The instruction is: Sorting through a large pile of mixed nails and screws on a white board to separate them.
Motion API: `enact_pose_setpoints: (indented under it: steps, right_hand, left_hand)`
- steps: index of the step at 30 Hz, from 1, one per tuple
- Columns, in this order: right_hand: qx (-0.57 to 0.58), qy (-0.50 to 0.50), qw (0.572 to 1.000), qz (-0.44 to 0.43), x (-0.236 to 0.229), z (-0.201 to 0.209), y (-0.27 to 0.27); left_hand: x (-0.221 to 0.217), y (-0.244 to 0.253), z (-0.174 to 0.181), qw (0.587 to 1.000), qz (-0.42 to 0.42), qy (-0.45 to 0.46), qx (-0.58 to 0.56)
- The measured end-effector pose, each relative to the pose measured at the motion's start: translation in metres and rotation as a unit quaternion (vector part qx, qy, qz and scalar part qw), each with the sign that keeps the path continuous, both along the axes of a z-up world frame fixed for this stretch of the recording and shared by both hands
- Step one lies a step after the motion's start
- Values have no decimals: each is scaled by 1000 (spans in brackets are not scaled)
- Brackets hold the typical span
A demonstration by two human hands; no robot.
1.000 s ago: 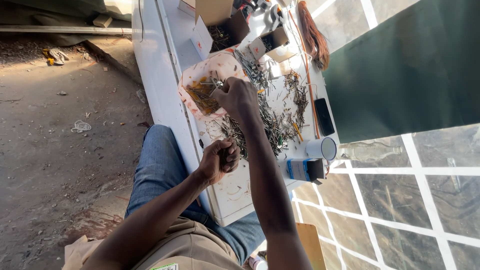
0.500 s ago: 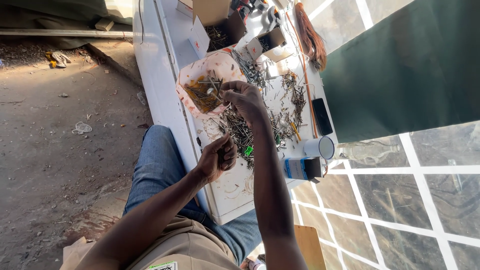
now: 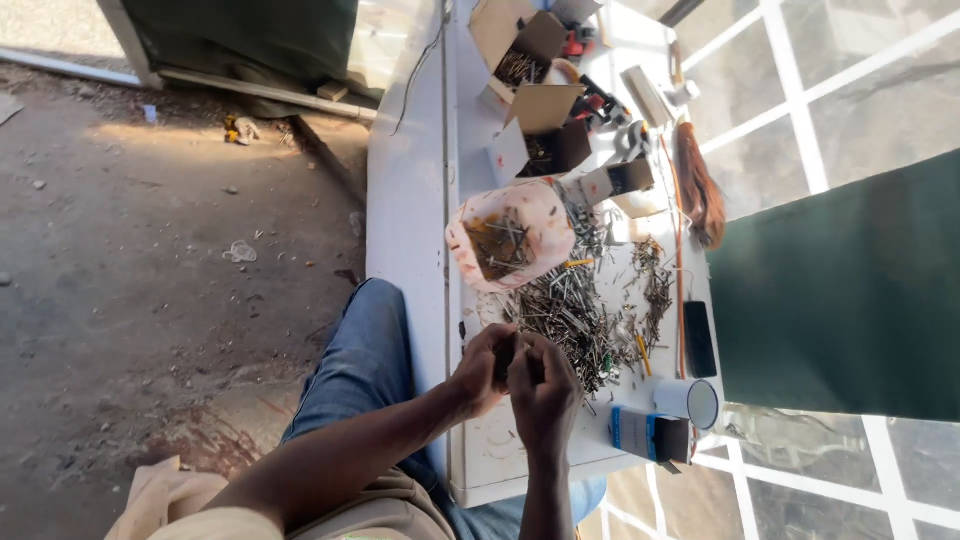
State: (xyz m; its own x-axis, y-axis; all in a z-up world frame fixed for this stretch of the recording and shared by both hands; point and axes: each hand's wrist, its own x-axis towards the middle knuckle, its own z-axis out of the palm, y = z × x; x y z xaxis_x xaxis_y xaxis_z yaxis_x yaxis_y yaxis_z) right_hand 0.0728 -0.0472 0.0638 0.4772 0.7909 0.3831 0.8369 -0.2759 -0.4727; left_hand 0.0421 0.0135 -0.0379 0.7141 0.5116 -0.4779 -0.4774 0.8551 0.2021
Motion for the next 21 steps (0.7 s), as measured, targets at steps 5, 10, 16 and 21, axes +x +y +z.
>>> enact_pose_setpoints:
  steps: [5,10,16,21]
  right_hand:
    - [2,-71,997,3,-16,-23,-21]
    - [36,-71,997,25,-32,-10,-18]
    - [201,4,979,-43,-37,-10,-34]
    - [190,-16,970,-153,-14,-54,-55]
  left_hand:
    - [-5,-10,13,996,-16,-42,76]
    - [-19,-6,22,998,-5,-38,53]
    - [-46,17,52,996,-85,-39,3]
    - [-29,70,110,924,-133,61,353]
